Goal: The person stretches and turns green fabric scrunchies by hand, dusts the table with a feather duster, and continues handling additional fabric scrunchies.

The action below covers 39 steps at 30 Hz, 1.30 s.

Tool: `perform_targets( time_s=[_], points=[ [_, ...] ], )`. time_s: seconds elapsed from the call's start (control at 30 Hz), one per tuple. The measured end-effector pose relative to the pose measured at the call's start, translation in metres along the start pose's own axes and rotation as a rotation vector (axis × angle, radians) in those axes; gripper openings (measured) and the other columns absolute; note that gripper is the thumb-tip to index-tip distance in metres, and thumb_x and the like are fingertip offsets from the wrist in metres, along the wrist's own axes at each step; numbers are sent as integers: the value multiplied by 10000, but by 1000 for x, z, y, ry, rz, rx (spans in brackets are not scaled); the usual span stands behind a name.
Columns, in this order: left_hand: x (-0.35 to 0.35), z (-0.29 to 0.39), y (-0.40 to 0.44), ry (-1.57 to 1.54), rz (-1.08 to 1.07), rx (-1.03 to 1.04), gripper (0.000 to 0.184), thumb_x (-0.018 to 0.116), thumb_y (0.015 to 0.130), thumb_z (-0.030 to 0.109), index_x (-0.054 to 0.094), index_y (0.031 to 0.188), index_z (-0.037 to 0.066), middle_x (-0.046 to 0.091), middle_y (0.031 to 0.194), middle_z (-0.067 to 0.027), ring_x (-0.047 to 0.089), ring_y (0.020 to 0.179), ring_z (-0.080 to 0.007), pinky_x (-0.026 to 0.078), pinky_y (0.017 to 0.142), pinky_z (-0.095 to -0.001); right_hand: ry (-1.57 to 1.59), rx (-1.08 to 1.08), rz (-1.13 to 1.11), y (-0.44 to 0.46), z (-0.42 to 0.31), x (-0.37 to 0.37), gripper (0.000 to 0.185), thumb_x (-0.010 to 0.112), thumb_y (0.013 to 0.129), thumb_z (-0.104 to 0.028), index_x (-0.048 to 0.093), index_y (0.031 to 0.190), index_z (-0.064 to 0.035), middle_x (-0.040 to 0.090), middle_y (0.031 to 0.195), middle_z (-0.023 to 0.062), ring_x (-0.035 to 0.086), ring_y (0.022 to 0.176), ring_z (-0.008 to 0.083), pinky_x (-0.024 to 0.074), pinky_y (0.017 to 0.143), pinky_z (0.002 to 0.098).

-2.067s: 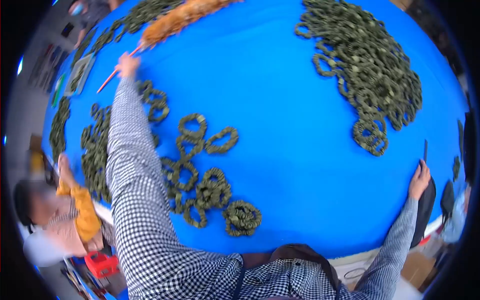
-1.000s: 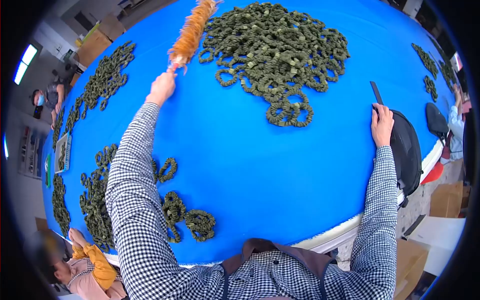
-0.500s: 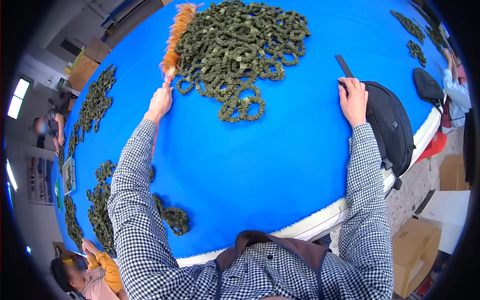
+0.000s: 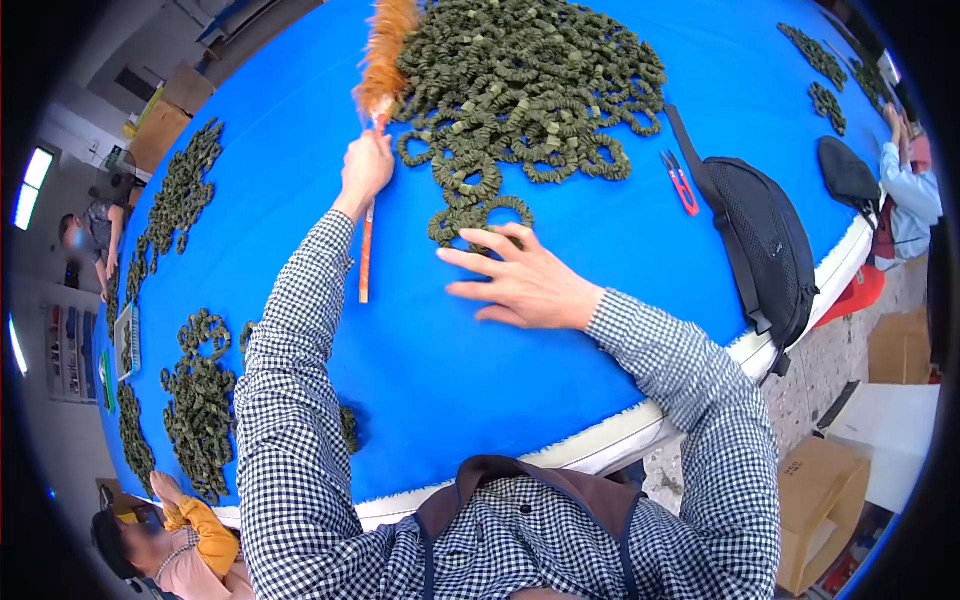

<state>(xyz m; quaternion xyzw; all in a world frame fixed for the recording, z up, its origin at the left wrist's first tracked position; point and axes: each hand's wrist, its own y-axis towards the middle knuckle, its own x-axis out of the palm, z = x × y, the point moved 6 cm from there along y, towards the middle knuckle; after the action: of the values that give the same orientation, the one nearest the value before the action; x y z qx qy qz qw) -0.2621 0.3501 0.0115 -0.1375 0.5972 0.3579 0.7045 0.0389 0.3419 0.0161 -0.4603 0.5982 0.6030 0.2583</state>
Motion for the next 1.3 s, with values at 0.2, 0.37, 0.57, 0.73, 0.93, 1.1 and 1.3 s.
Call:
perform_targets(
  time_s=[0.2, 0.37, 0.57, 0.73, 0.93, 1.1, 1.3],
  points=[
    [17, -44, 36, 158, 64, -159, 354, 493, 921, 286, 562, 1040, -41, 656, 920, -265, 644, 830, -435, 516, 717, -510, -170, 131, 47, 8, 112, 20, 348, 517, 920, -366, 566, 1248, -259, 455, 1400, -13, 322, 1337, 261, 218, 1059, 510],
    [11, -71, 36, 127, -163, -90, 435, 501, 888, 230, 454, 1251, -4, 626, 1079, -246, 617, 971, -416, 497, 812, -501, -168, 187, 88, 40, 146, 30, 333, 525, 910, -366, 609, 1210, -249, 465, 1394, -27, 342, 1321, 274, 229, 1055, 513],
    [-22, -37, -86, 126, -244, -46, 659, 512, 833, 146, 232, 1419, 31, 622, 1046, -263, 641, 862, -406, 523, 709, -460, -176, 156, 112, 12, 111, -18, 379, 614, 842, -272, 590, 1220, -263, 441, 1423, -61, 322, 1339, 245, 234, 1046, 509],
    [-36, -3, -157, 209, -296, -62, 586, 446, 884, 95, 233, 1429, 65, 642, 889, -271, 639, 720, -429, 496, 606, -531, -419, 560, 163, -97, 143, -99, 471, 631, 804, -219, 543, 1267, -217, 474, 1383, 43, 435, 1237, 303, 349, 974, 471],
    [-13, -30, -76, 143, -96, -139, 586, 474, 894, 143, 257, 1438, 111, 636, 1023, -220, 645, 837, -406, 508, 706, -528, -638, 804, 5, -196, 197, -95, 391, 518, 909, -251, 522, 1280, -130, 524, 1336, 85, 485, 1198, 267, 387, 941, 456],
    [-90, 50, -188, 280, 89, 84, 542, 569, 903, 280, 377, 1372, 89, 508, 1266, -166, 495, 1176, -355, 456, 909, -457, -707, 882, 18, -201, 198, -96, 332, 497, 920, -264, 570, 1225, -153, 601, 1243, 40, 556, 1122, 257, 408, 927, 453],
    [-148, -28, -324, 452, 388, 55, 474, 614, 853, 342, 514, 1240, 87, 516, 1240, -148, 451, 1183, -357, 338, 980, -480, -741, 982, -34, -217, 220, -102, 347, 468, 955, -279, 531, 1278, -171, 557, 1300, 23, 483, 1213, 236, 343, 1002, 461]
  ],
)
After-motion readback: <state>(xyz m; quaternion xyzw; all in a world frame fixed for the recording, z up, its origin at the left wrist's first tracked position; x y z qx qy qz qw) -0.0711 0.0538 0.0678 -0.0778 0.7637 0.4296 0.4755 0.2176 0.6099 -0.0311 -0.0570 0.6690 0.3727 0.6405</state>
